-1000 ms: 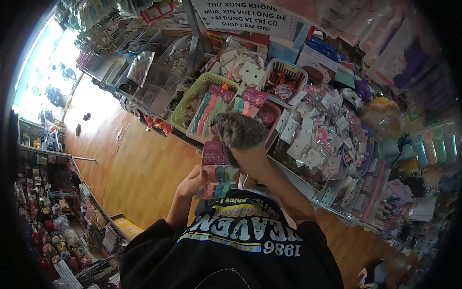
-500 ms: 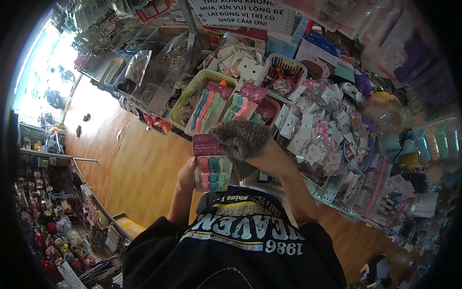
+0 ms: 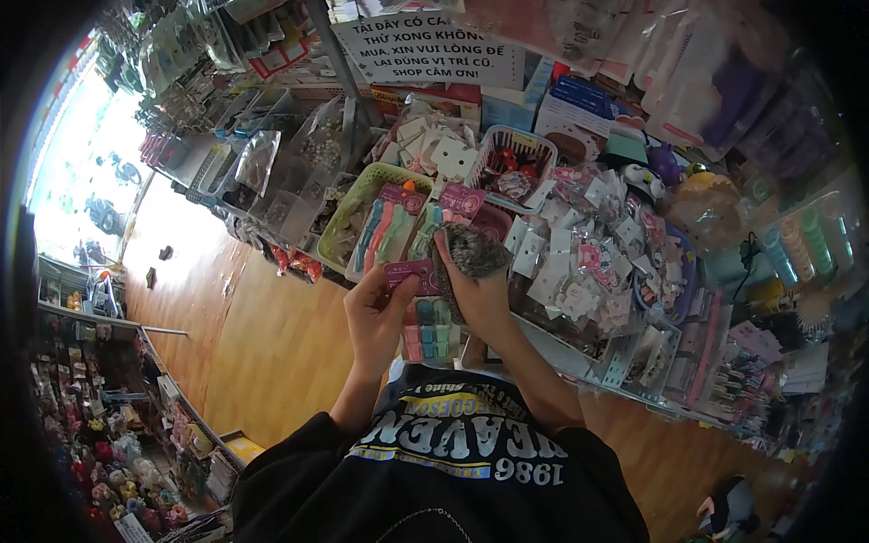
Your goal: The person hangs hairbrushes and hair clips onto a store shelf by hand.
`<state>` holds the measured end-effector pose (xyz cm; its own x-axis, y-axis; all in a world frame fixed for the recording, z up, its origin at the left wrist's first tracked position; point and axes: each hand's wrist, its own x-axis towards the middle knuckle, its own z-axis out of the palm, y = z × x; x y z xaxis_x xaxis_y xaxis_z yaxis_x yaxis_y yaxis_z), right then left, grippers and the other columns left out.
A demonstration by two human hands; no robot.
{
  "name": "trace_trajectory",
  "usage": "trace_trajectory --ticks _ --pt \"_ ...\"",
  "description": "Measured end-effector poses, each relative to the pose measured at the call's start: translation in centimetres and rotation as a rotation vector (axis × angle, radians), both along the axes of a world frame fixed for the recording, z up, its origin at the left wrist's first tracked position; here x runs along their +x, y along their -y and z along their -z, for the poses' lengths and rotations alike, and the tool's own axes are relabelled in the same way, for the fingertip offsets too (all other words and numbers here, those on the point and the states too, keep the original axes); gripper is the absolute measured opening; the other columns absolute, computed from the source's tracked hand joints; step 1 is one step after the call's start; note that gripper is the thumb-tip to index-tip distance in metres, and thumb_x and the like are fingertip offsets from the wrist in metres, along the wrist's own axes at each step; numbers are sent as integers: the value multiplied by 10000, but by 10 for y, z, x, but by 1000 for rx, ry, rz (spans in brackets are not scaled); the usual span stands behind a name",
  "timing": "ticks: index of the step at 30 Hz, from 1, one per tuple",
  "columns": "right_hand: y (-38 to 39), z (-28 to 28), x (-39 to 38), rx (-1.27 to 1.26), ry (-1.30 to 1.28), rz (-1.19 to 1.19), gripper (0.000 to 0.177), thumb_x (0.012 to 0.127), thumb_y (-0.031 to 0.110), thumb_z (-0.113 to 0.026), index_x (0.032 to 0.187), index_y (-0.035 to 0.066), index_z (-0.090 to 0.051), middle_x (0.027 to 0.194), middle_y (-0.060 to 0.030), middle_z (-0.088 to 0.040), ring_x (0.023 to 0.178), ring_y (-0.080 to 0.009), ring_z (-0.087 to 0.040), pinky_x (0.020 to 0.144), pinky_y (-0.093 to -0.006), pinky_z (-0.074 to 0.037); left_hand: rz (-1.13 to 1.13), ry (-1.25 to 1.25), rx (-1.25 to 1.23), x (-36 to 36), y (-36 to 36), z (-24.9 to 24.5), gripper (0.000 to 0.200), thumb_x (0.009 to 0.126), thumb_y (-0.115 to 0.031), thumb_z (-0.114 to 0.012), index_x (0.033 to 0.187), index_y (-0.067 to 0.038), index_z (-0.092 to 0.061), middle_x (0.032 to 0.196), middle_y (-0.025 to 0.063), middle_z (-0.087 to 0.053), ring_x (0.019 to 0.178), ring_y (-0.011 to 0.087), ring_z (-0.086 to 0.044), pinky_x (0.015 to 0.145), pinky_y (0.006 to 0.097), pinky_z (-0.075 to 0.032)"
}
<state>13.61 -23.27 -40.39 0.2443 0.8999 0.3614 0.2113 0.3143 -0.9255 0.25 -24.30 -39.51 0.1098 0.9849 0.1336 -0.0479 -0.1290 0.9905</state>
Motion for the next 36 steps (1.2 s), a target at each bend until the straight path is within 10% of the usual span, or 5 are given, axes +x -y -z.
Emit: trace_trajectory --ticks 14,17,27,32,36 --pt "31 15 28 -500 -872 -210 336 793 154 -644 1088 25 -546 989 -45 -596 866 -125 -571 763 -249 -454 -221 533 -151 -11 -56 -12 174 829 -164 -592 854 5 -621 737 -5 -591 606 31 -493 544 170 -373" --pt "40 13 17 -218 -486 -517 364 752 53 -664 1090 6 -538 1003 -52 -592 867 -125 -562 772 -257 -451 -305 539 -8 -9 -72 -7 168 829 -162 -591 856 2 -617 749 -1 -597 625 37 -507 566 174 -385" --pt "53 58 9 223 908 221 372 774 35 -614 1129 2 -509 1053 -141 -556 1011 -283 -512 887 -345 -386 -264 789 47 15 -81 -32 120 865 -152 -545 797 -57 -514 766 -6 -558 666 52 -519 579 204 -415" --pt "48 36 5 -248 -695 55 440 822 97 -594 1228 19 -442 1090 -116 -535 999 -243 -513 888 -336 -386 -312 796 28 20 -77 -36 121 871 -170 -541 834 -57 -515 782 1 -565 657 67 -519 581 215 -427" --pt "41 41 7 -276 -482 -29 372 869 134 -545 1216 20 -472 1117 -85 -520 1009 -178 -492 894 -293 -369 -316 750 76 23 -75 -25 136 873 -183 -542 863 -50 -516 796 1 -564 673 61 -516 594 208 -418"
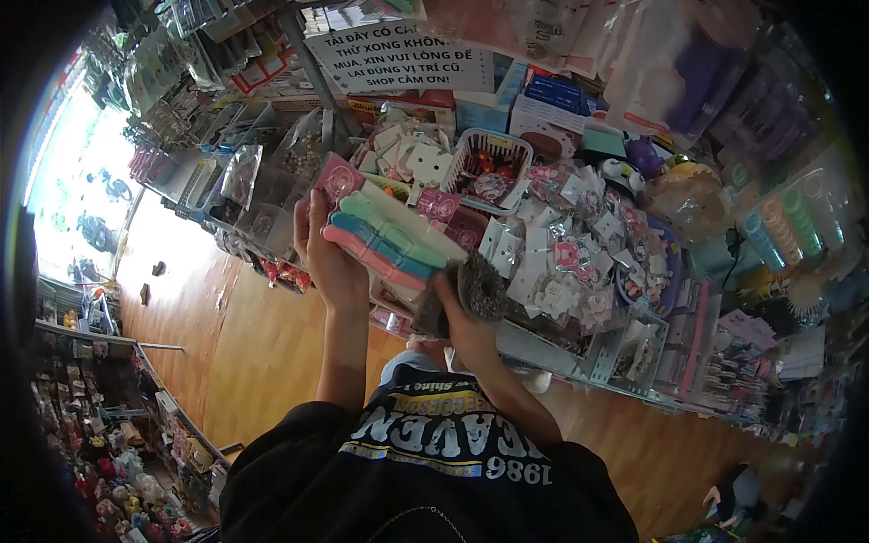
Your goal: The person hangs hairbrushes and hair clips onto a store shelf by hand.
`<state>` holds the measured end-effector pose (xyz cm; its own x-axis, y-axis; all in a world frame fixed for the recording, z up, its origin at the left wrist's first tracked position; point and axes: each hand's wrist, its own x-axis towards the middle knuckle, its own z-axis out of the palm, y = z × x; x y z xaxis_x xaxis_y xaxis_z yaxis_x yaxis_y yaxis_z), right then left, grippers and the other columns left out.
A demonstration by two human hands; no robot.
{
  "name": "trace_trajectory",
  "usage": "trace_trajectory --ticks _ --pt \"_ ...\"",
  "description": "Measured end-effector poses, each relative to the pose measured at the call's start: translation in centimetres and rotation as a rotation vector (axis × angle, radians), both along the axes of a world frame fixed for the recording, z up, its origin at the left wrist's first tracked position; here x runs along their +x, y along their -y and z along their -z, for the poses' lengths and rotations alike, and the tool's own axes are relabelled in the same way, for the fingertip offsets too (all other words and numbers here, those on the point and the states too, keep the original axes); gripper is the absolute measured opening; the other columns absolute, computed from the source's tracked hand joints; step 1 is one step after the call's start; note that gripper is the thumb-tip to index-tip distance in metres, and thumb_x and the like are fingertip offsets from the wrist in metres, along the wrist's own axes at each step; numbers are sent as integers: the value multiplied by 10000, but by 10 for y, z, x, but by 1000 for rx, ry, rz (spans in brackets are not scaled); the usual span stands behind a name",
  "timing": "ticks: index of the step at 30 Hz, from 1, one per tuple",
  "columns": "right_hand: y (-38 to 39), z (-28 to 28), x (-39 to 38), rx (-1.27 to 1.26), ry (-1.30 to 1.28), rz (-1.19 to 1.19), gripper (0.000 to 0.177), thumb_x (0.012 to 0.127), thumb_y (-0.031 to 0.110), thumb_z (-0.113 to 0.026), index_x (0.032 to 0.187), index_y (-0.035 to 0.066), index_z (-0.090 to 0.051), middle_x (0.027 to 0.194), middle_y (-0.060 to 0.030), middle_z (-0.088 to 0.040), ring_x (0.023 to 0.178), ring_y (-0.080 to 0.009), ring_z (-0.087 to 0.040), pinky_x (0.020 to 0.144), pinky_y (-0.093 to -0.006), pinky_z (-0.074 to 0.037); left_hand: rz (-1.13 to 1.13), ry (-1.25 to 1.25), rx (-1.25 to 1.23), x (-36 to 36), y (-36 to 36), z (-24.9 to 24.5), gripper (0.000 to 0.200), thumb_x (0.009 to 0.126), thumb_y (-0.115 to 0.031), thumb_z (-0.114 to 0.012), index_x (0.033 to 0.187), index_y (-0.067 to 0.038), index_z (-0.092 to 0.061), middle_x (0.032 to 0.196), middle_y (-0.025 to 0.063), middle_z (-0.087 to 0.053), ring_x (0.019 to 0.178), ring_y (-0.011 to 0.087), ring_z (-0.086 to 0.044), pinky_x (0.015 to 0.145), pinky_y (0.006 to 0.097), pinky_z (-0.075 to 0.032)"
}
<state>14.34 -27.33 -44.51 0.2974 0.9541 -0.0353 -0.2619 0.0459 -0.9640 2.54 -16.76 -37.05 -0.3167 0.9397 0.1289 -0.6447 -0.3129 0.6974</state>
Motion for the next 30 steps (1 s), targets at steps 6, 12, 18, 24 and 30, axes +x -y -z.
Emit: trace_trajectory --ticks 6,12,18,24,30 --pt "-9 18 11 179 624 262 341 887 96 -462 1221 141 -507 1117 -155 -515 1032 -292 -496 914 -356 -351 46 -115 -73 -9 12 8 116 866 -146 -544 920 -44 -529 854 27 -546 819 68 -509 675 196 -410" --pt "-5 -7 35 361 816 282 286 841 119 -559 1122 67 -564 1015 -135 -567 881 -263 -558 801 -343 -419 -318 -1217 536 -51 29 -23 495 752 -204 -630 1180 -47 -438 1183 157 -463 1142 305 -422 977 456 -268" --pt "1 -16 39 260 871 118 235 814 118 -588 1032 29 -591 950 -130 -570 857 -270 -549 766 -364 -422 215 -1964 710 -42 71 -79 751 567 -439 -734 1204 -139 -472 1272 117 -418 1175 307 -415 1034 524 -147" --pt "9 -32 29 243 257 28 231 830 166 -578 1011 23 -572 968 -126 -559 851 -266 -544 767 -350 -426 474 -1434 652 -37 55 -33 602 679 -280 -651 1210 -72 -456 1145 145 -516 932 295 -576 742 358 -511" --pt "4 -69 50 0 1295 -181 357 852 286 -529 643 -2 -560 640 -139 -579 657 -296 -575 585 -357 -435 733 -81 -387 -39 76 29 448 901 -366 -403 1107 21 -493 955 131 -593 796 181 -614 673 294 -513"
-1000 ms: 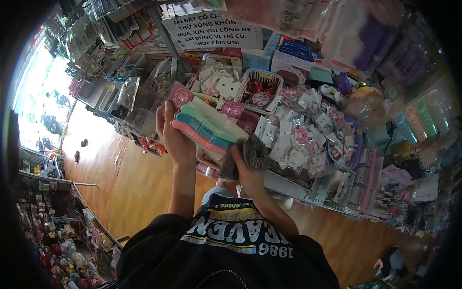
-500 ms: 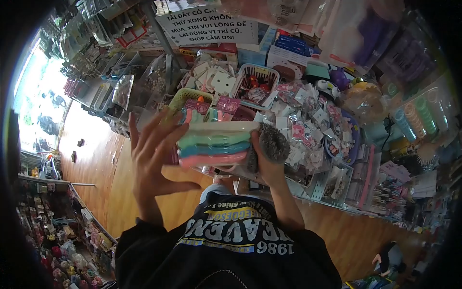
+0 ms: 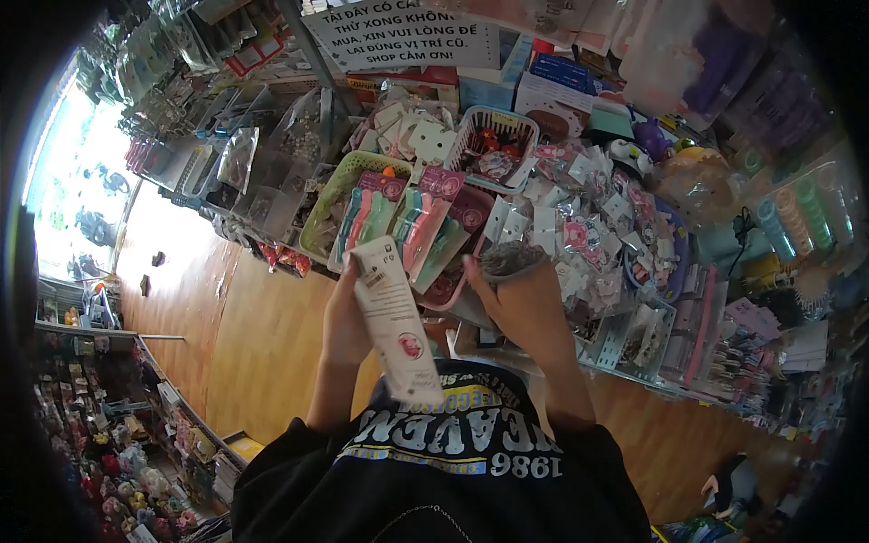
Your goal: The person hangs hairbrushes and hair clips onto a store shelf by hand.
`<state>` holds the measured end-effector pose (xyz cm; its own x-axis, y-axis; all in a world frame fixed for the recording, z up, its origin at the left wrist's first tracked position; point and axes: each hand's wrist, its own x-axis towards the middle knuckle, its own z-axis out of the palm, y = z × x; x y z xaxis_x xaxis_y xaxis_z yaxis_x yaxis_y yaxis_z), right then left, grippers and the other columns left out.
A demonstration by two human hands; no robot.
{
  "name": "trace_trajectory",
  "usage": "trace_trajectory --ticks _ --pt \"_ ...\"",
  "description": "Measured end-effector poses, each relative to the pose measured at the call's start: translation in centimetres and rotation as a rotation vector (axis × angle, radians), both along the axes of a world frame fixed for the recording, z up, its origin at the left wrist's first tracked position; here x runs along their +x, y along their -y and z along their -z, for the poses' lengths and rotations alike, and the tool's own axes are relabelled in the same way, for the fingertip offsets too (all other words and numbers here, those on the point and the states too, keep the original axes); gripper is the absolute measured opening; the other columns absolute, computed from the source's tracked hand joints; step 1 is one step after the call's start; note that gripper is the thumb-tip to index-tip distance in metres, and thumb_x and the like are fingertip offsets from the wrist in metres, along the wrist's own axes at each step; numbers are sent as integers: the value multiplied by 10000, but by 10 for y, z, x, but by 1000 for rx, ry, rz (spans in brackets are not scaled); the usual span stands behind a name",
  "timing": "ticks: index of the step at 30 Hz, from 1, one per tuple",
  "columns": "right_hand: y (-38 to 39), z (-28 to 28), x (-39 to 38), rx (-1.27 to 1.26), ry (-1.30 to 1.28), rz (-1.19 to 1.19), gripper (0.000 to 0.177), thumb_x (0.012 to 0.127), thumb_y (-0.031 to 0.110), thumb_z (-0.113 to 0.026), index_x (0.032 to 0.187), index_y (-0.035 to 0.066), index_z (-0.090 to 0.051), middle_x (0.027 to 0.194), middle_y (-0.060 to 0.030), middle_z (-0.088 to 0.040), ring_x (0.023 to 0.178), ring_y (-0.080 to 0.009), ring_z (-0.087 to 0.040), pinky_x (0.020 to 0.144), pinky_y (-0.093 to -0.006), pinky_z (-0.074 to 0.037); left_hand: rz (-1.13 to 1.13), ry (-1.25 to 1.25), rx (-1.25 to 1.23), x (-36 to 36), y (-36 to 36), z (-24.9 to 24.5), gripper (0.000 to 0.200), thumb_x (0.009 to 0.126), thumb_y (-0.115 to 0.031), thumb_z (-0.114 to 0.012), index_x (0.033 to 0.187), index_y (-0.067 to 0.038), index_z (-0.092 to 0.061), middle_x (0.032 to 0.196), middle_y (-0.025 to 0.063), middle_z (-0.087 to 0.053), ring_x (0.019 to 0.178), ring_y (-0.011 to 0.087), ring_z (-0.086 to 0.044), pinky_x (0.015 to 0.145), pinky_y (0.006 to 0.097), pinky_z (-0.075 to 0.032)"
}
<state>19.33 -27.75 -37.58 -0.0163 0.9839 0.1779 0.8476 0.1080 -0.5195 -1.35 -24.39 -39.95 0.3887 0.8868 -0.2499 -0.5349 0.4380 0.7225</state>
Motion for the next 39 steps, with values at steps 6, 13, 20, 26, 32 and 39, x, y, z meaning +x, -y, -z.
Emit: trace_trajectory --ticks 6,13,20,26,32,39 --pt "-5 32 11 -99 240 -146 384 837 323 -530 653 -13 -553 574 -159 -531 571 -364 -531 581 -390 -429 -147 -278 115 1 9 11 331 913 -317 -457 966 0 -536 810 46 -606 685 79 -583 595 204 -470" --pt "-9 -4 -7 -277 109 13 406 819 363 -543 684 -19 -519 625 -153 -534 593 -326 -535 567 -355 -415 -177 -361 284 9 21 -6 221 922 -212 -456 966 0 -503 812 38 -582 700 59 -545 608 189 -442" --pt "-10 0 -33 16 -778 -123 237 869 221 -512 947 -2 -522 799 -78 -521 745 -138 -487 668 -250 -381 -143 -451 487 12 25 -6 154 922 -146 -446 964 1 -469 803 20 -495 755 60 -463 679 203 -397" --pt "-11 8 -28 -57 -779 -225 162 842 130 -541 864 -29 -565 816 -15 -552 758 -69 -480 709 -209 -373 -116 -623 551 12 26 -3 146 909 -137 -463 949 4 -466 800 40 -510 760 78 -477 686 225 -403" --pt "-22 7 -10 -618 -1048 -427 163 799 139 -614 843 -18 -597 765 4 -573 742 -43 -502 680 -203 -399 128 -671 591 0 25 -5 301 779 -216 -645 901 -4 -469 767 86 -559 719 156 -548 665 274 -424" --pt "-18 11 -12 -523 -828 -494 191 821 191 -609 872 6 -605 771 0 -582 746 -41 -504 672 -208 -408 170 -873 746 -4 22 -21 334 730 -204 -671 902 -8 -462 770 139 -572 736 285 -588 659 332 -439"
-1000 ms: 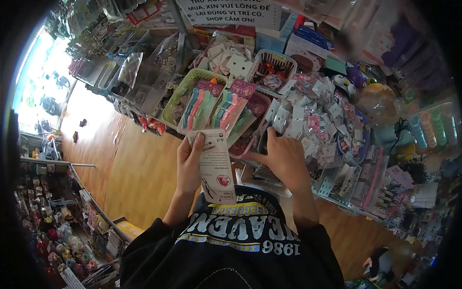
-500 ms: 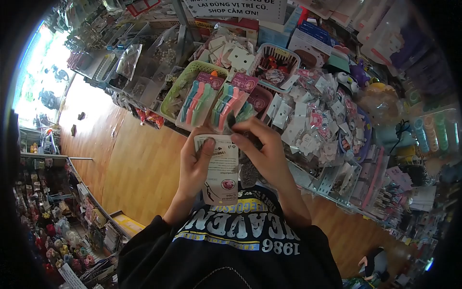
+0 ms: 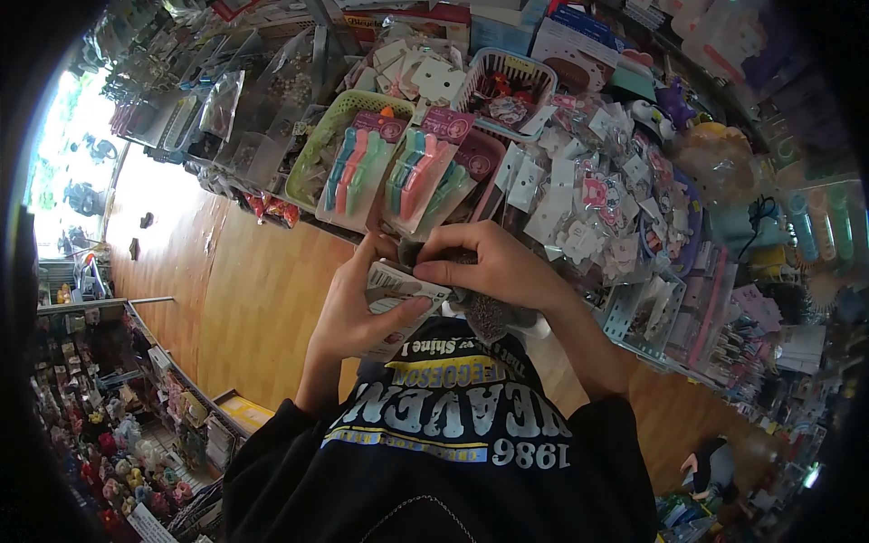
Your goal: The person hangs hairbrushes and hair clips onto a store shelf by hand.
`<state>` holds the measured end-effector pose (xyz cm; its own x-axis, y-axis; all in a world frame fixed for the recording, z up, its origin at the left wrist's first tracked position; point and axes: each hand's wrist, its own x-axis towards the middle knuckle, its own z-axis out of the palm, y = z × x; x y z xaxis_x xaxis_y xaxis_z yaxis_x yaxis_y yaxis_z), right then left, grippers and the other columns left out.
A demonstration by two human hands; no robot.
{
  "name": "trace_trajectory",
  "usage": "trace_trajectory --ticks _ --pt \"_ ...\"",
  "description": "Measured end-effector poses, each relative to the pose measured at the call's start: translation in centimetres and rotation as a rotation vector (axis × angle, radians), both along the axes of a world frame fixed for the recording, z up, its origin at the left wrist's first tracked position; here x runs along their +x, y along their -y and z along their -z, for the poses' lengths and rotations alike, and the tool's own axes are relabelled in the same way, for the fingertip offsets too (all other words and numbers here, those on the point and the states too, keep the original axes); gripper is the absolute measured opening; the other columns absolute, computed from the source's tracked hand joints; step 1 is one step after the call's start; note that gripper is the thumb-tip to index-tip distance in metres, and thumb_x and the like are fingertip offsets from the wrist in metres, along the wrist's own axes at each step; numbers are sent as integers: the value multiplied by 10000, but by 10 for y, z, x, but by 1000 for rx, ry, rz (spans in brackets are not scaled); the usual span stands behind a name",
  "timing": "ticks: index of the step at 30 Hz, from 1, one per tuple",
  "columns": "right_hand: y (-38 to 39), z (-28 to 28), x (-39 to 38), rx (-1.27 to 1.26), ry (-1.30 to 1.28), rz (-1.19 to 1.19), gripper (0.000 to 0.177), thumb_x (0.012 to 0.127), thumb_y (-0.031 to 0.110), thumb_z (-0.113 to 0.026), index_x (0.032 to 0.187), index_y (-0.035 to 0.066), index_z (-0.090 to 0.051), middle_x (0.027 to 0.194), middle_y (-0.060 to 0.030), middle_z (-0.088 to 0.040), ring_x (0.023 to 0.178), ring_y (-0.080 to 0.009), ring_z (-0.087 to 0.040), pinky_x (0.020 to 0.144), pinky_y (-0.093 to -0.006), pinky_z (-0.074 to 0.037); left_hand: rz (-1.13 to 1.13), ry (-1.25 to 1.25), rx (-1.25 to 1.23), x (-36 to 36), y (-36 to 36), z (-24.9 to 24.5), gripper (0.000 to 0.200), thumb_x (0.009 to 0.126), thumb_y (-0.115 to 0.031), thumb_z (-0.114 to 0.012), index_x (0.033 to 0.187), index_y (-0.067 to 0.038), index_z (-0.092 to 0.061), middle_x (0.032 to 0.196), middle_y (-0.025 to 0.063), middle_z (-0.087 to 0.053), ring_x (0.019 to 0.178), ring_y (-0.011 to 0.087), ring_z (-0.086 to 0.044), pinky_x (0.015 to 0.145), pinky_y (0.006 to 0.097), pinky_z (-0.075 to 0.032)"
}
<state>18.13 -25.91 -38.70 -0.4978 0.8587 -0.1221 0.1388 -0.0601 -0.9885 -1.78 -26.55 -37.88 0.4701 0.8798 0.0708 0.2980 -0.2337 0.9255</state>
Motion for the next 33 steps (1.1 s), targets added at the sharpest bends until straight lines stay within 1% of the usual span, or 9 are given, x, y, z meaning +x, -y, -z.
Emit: trace_trajectory --ticks 6,12,15,16,18,21,24,26,33 --pt "5 6 -8 -179 -182 -53 186 849 163 -570 941 3 -589 834 15 -579 799 -37 -498 712 -197 -398 53 77 -130 -6 1 7 276 758 -141 -630 918 -3 -452 803 151 -562 753 280 -594 667 334 -448" --pt "18 4 -15 -669 -500 251 172 870 150 -536 957 4 -566 854 26 -555 783 -33 -482 715 -202 -384 310 70 78 -21 -5 14 242 778 -76 -581 963 -6 -442 904 157 -545 802 340 -565 670 352 -445" --pt "15 -1 -9 113 -105 92 176 841 102 -552 1007 59 -591 775 -18 -544 763 -83 -509 689 -242 -411 241 -41 35 -19 2 19 278 776 -78 -588 994 -10 -431 937 163 -543 857 358 -544 687 363 -439" --pt "16 -4 -9 113 -107 97 176 841 102 -552 1007 59 -591 775 -18 -544 763 -83 -509 689 -242 -411 210 -33 29 -19 2 21 282 783 -80 -584 1005 -10 -425 947 166 -543 871 360 -542 693 371 -436" --pt "17 -7 -5 537 255 114 209 794 73 -581 998 114 -605 714 -34 -500 698 -147 -510 622 -274 -423 183 -20 22 -19 4 25 286 791 -81 -580 1016 -11 -418 957 170 -542 885 361 -541 698 380 -434" --pt "15 -6 2 799 440 35 237 757 78 -610 981 154 -621 659 -30 -447 630 -197 -496 566 -306 -428 88 47 -77 -20 5 27 274 806 -73 -559 1030 -14 -412 965 169 -541 886 368 -543 693 382 -437" --pt "20 -10 -3 778 426 132 234 734 141 -653 966 143 -630 679 -30 -431 578 -179 -486 534 -303 -429 39 36 -90 -15 6 22 286 811 -70 -560 1050 -15 -412 968 158 -547 885 339 -559 714 368 -444" --pt "22 -9 -8 729 456 163 253 717 173 -671 964 133 -630 713 -35 -441 574 -176 -493 521 -299 -429 -19 164 -215 -9 6 14 211 817 -42 -550 999 20 -461 923 96 -525 877 160 -507 787 281 -402" --pt "22 1 -9 707 468 145 343 696 232 -692 1005 107 -610 807 -49 -463 621 -180 -552 507 -294 -441 -20 173 -115 -6 3 28 183 776 -28 -601 933 27 -525 900 126 -575 851 181 -573 718 291 -451"
